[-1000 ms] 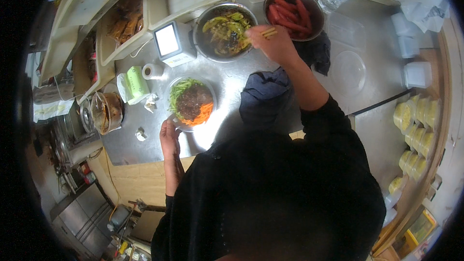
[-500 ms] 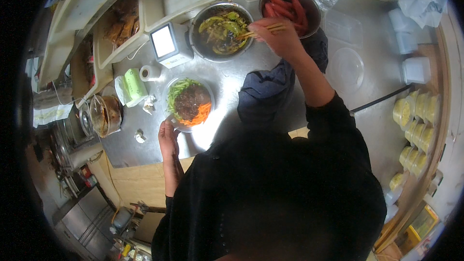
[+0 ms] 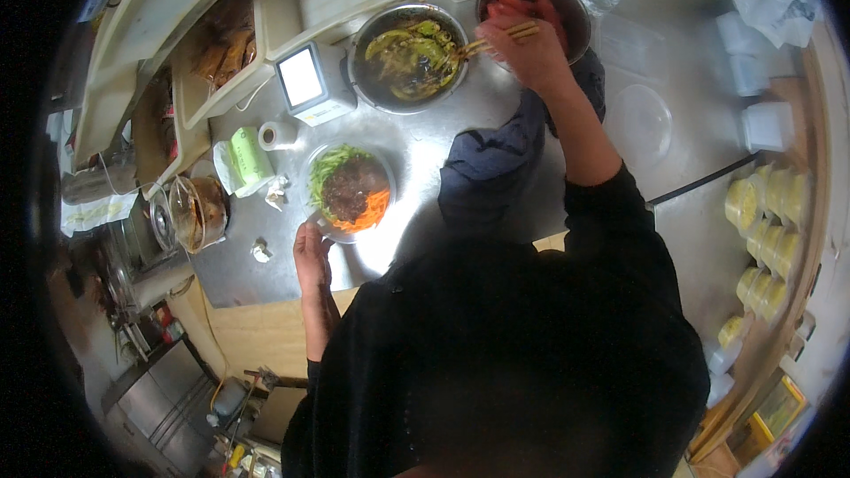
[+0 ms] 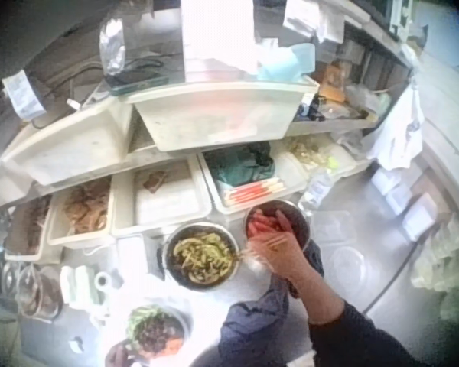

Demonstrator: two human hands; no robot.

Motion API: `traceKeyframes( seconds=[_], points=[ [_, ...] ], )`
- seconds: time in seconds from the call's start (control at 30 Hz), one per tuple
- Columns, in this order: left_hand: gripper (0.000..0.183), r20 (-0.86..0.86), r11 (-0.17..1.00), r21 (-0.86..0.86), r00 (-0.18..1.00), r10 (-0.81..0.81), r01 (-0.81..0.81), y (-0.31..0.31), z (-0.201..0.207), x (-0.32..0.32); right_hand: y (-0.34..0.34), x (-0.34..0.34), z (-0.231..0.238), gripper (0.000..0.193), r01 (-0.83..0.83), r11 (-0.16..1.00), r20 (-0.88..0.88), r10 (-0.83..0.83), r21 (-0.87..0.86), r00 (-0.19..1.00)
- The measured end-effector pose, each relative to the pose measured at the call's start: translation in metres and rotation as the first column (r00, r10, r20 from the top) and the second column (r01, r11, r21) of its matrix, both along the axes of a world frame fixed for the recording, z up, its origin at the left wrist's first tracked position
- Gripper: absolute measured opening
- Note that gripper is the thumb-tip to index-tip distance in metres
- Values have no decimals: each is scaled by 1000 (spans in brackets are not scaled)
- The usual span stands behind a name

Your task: The person assembles a noodle bowl by layering noodles, shredded cucumber, shredded carrot, and a dark sauce in a clear plastic container. They then add pickled vegetables using chopsticks, place the bowl in a plastic bag, and tie it closed.

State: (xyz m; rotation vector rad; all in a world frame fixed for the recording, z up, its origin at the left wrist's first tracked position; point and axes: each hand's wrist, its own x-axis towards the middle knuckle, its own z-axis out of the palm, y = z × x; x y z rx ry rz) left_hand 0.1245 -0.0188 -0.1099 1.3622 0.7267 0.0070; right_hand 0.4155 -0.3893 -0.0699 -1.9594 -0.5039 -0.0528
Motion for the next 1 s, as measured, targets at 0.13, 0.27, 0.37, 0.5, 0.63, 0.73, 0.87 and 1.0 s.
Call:
traceKeyframes(
  seconds=[0.13,0.27,0.37,0.5,0.63,0.73,0.87,1.0],
  points=[
    [32,-1,1000,-2,1000,2,-2,2,-2,-1,0,0,2,18,-39,994,195,59,-104,979],
    [30,-41,1000,12,999,-4,5,5,-5,-3,17,-15,9,19,102,987,-61,-95,123,994],
    [30,-48,1000,19,999,1,0,4,-5,-2,52,-23,2,22,259,920,-363,-143,293,921],
    [26,12,1000,17,1000,19,-20,-1,-4,-1,82,-36,-20,26,498,760,-649,-134,418,749],
    [28,-17,999,18,999,28,-27,0,-3,-1,85,-32,-33,30,491,785,-676,-128,379,726],
    [30,-20,1000,7,1000,15,-15,2,-4,-1,78,-26,-27,33,468,761,-658,-72,450,750],
    [29,-27,999,-4,999,33,-33,2,-4,-2,65,-27,-9,34,453,703,-623,-18,548,782],
    [29,-9,1000,-15,1000,1,-1,2,-3,-2,56,-32,9,34,471,590,-581,-4,656,814]
  ],
)
